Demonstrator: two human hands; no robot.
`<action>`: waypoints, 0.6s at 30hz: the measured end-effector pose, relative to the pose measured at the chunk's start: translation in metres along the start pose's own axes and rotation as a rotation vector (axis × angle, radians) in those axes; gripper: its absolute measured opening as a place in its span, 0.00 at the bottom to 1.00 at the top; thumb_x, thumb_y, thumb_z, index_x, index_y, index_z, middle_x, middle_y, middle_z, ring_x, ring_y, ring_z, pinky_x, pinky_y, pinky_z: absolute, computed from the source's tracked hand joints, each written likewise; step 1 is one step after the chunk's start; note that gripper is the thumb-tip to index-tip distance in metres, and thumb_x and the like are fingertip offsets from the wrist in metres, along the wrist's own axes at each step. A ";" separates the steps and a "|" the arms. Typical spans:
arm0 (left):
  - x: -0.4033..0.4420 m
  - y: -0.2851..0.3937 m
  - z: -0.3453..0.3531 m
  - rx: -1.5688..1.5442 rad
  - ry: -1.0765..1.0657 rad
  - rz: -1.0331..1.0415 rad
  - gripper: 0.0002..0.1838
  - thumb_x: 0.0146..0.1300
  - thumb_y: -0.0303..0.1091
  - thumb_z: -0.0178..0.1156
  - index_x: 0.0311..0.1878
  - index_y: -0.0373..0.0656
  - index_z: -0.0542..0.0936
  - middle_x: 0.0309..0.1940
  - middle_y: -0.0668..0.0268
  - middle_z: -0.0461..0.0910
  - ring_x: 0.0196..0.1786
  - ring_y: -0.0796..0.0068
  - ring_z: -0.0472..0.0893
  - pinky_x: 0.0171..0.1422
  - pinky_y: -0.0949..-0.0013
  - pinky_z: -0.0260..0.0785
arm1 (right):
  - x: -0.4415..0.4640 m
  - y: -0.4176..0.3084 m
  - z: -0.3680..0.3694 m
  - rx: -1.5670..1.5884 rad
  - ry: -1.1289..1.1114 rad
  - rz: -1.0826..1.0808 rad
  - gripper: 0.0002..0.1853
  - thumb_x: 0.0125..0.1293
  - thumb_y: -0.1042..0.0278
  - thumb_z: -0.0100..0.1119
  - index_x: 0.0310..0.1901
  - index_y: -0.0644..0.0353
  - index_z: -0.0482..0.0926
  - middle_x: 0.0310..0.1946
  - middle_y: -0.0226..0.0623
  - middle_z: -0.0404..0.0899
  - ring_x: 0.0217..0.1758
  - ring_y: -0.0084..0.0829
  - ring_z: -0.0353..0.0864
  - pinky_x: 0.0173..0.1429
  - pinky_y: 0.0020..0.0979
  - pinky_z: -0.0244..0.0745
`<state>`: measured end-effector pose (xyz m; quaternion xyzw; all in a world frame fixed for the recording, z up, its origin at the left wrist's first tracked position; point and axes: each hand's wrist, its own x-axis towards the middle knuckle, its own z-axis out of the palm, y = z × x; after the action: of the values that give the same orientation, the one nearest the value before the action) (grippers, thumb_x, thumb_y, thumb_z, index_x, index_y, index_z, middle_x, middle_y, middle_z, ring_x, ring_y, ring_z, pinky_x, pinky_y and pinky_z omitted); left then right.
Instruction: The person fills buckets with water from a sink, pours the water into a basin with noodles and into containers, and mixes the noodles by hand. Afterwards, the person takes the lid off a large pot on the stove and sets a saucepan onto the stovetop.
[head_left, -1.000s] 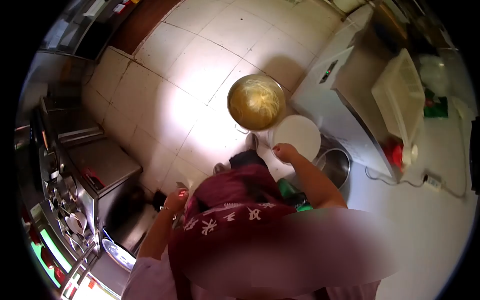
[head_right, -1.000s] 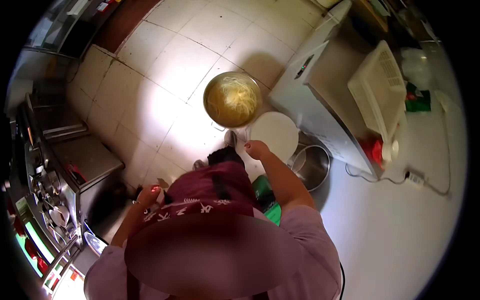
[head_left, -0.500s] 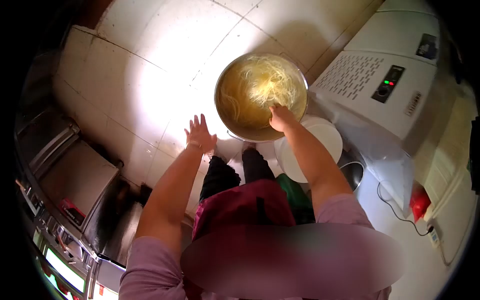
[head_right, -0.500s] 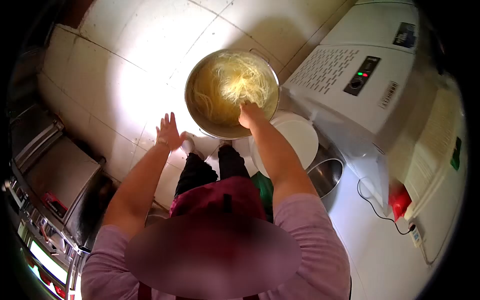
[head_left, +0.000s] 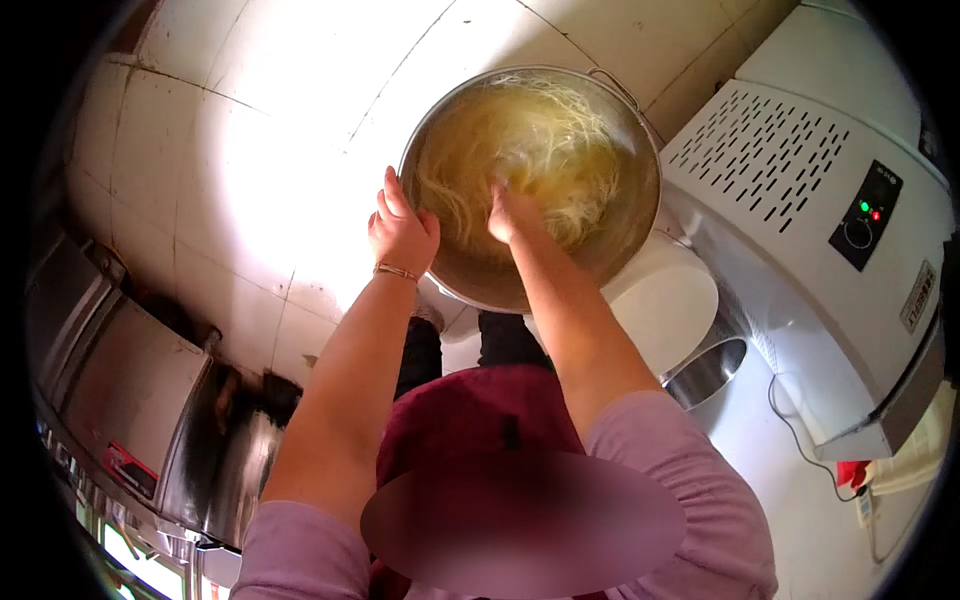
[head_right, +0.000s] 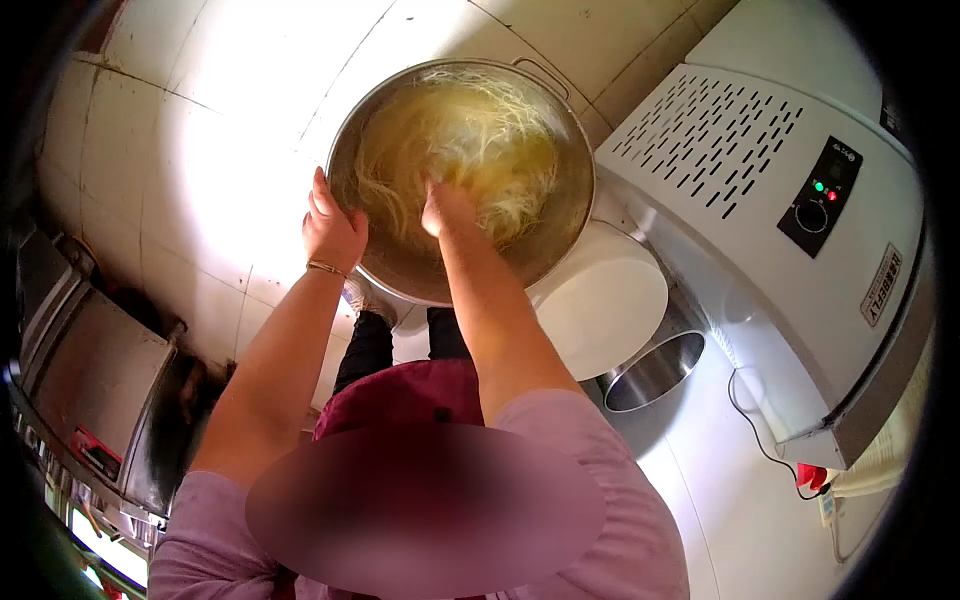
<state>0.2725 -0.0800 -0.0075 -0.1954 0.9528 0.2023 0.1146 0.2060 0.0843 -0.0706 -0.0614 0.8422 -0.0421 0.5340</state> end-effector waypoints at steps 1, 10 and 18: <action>0.000 0.000 0.000 -0.010 -0.021 -0.012 0.43 0.52 0.32 0.53 0.70 0.38 0.43 0.51 0.47 0.68 0.43 0.49 0.76 0.53 0.52 0.69 | -0.003 -0.004 0.006 -0.002 -0.017 -0.057 0.24 0.59 0.64 0.55 0.59 0.53 0.68 0.51 0.50 0.74 0.51 0.46 0.76 0.55 0.43 0.72; -0.001 -0.002 0.002 -0.008 -0.018 -0.013 0.43 0.51 0.32 0.54 0.69 0.38 0.45 0.51 0.45 0.68 0.36 0.47 0.77 0.44 0.51 0.73 | -0.037 0.082 0.001 0.536 0.253 -0.201 0.15 0.64 0.68 0.51 0.51 0.61 0.72 0.30 0.41 0.80 0.26 0.30 0.78 0.29 0.32 0.77; 0.000 -0.002 0.002 -0.031 -0.014 -0.008 0.43 0.50 0.32 0.54 0.68 0.38 0.46 0.51 0.44 0.68 0.36 0.47 0.78 0.43 0.52 0.74 | -0.089 0.112 -0.063 1.212 0.353 -0.323 0.13 0.69 0.64 0.46 0.50 0.60 0.72 0.42 0.34 0.76 0.41 0.27 0.77 0.43 0.31 0.76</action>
<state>0.2741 -0.0812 -0.0097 -0.1995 0.9479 0.2180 0.1193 0.1803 0.2083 0.0210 0.1326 0.7243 -0.5989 0.3147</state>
